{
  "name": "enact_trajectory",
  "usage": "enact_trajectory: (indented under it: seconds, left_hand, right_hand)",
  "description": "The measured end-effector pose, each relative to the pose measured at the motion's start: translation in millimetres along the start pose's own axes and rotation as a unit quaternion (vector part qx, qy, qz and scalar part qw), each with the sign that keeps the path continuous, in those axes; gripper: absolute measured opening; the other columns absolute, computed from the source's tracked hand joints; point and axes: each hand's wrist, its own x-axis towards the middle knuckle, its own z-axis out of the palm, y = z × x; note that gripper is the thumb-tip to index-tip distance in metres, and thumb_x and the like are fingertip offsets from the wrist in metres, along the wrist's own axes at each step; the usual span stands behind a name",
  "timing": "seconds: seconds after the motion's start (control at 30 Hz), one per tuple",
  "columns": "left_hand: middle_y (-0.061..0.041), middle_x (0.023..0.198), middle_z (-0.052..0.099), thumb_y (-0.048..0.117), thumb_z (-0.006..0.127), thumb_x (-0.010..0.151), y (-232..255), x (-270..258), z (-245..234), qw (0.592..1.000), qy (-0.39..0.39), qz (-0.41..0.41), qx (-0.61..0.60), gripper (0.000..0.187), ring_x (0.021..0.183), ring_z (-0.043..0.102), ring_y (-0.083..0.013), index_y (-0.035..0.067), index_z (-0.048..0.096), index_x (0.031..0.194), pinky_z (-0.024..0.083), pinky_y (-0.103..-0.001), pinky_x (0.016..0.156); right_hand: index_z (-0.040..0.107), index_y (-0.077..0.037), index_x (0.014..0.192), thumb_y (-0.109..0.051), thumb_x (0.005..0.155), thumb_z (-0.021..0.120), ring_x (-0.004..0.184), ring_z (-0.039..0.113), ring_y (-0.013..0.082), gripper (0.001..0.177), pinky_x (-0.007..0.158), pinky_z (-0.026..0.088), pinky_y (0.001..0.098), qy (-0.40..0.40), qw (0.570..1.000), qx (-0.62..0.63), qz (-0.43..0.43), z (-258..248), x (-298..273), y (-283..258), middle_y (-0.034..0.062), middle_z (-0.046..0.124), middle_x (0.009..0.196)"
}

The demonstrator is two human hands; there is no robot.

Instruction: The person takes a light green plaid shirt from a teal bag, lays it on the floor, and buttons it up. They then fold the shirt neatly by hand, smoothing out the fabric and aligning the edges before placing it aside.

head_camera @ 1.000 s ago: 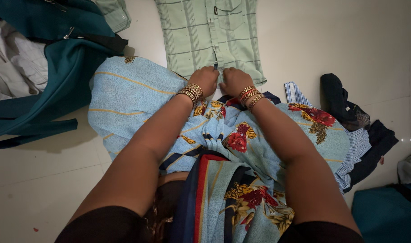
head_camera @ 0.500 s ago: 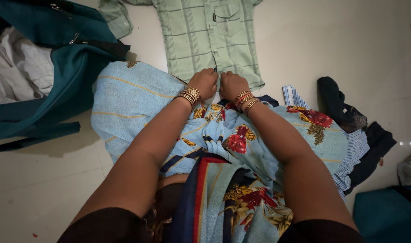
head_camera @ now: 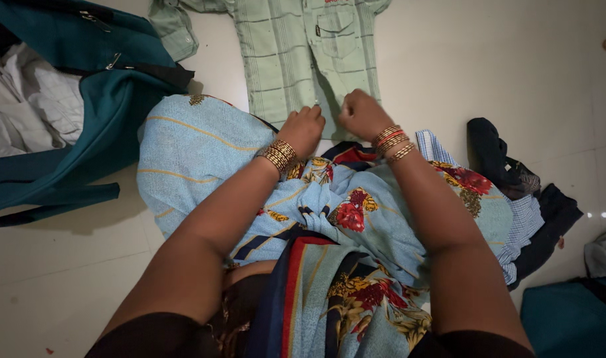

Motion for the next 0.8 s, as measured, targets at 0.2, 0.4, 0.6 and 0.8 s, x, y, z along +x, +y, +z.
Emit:
enact_trajectory:
  seconds: [0.2, 0.4, 0.6, 0.8]
  left_hand:
    - [-0.014, 0.124, 0.058, 0.012, 0.063, 0.089, 12.4, 3.3, 31.8, 0.989, -0.143, -0.039, -0.004, 0.024, 0.114, 0.058, -0.0323, 0.002, 0.068, 0.11, 0.051, -0.049, 0.092]
    - [-0.016, 0.129, 0.055, 0.007, 0.06, 0.087, 13.5, 3.8, 29.0, 0.991, -0.116, -0.058, -0.029, 0.029, 0.12, 0.056, -0.0335, 0.001, 0.063, 0.115, 0.054, -0.048, 0.09]
    - [-0.021, 0.124, 0.058, 0.003, 0.057, 0.092, 14.9, -2.9, 34.0, 0.985, -0.053, -0.027, -0.16, 0.032, 0.114, 0.059, -0.0373, -0.004, 0.058, 0.123, 0.055, -0.045, 0.094]
    - [-0.019, 0.119, 0.064, 0.002, 0.056, 0.091, 16.7, 2.0, 12.2, 0.977, -0.131, -0.125, -0.114, 0.022, 0.112, 0.064, -0.0364, 0.003, 0.065, 0.11, 0.053, -0.049, 0.094]
  right_hand:
    - [0.066, -0.001, 0.097, -0.018, 0.086, 0.064, 0.095, 0.064, 0.0415, 0.021, 0.088, 0.053, 0.047, -0.078, 0.987, -0.105, -0.093, 53.7, 5.9, 17.2, 0.0227, 0.063, 0.104]
    - [0.068, 0.001, 0.099, -0.023, 0.09, 0.061, 0.098, 0.066, 0.0425, 0.027, 0.089, 0.053, 0.0478, -0.114, 0.982, -0.128, -0.075, 60.0, 8.9, 19.6, 0.0243, 0.066, 0.101]
    - [0.069, 0.0, 0.091, -0.025, 0.089, 0.061, 0.089, 0.069, 0.0396, 0.027, 0.084, 0.054, 0.0485, -0.182, 0.977, -0.1, -0.041, 38.4, 9.7, 26.5, 0.0221, 0.07, 0.094]
    - [0.071, -0.004, 0.107, -0.024, 0.095, 0.059, 0.106, 0.068, 0.0353, 0.026, 0.096, 0.053, 0.0457, -0.219, 0.963, -0.156, -0.011, 50.1, 12.4, 22.3, 0.0211, 0.071, 0.109]
